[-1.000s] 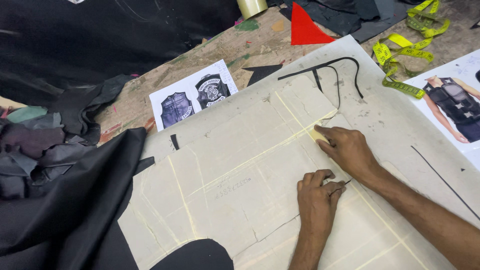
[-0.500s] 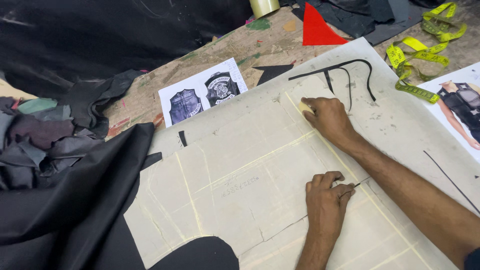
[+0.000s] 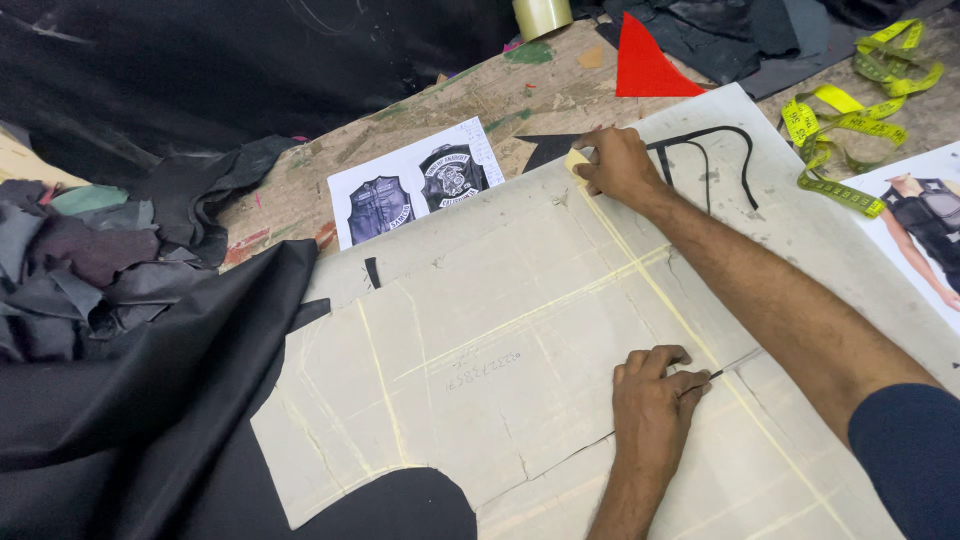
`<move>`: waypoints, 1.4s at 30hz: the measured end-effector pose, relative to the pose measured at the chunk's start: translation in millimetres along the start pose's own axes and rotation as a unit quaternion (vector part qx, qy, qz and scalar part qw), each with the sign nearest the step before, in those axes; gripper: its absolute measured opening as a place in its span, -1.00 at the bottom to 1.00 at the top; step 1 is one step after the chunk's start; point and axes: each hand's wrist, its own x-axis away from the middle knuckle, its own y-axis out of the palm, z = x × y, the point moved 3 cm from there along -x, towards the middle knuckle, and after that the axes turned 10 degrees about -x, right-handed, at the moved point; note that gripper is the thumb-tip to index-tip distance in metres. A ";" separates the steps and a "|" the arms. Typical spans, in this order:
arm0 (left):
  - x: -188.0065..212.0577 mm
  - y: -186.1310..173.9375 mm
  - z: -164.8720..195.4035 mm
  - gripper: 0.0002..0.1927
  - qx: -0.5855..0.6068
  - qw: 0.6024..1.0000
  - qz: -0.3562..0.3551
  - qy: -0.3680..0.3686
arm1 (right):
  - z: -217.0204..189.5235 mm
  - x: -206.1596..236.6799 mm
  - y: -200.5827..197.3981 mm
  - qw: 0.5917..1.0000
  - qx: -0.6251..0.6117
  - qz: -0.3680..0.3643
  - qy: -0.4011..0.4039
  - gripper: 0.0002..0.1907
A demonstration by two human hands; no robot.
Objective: The person places a cardboard pattern on a large piece of black fabric, traces the outline with a pen, and cuts along the traced line with a utility knife. The person then removes the pattern and sets the cut fabric piece aside.
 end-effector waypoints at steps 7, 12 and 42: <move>0.6 -1.4 0.7 -0.86 0.014 1.000 0.004 -0.006 | 42.9 31.2 -64.4 0.990 -0.096 0.100 0.042 -0.63; -0.2 1.0 -0.2 -0.87 0.003 1.000 0.010 0.003 | 12.7 103.7 -68.2 0.910 0.380 0.063 -0.155 -0.33; 0.6 -0.9 -2.9 -0.89 0.014 1.000 0.007 0.004 | 2.4 32.6 22.0 0.912 0.388 -0.072 -0.115 -0.40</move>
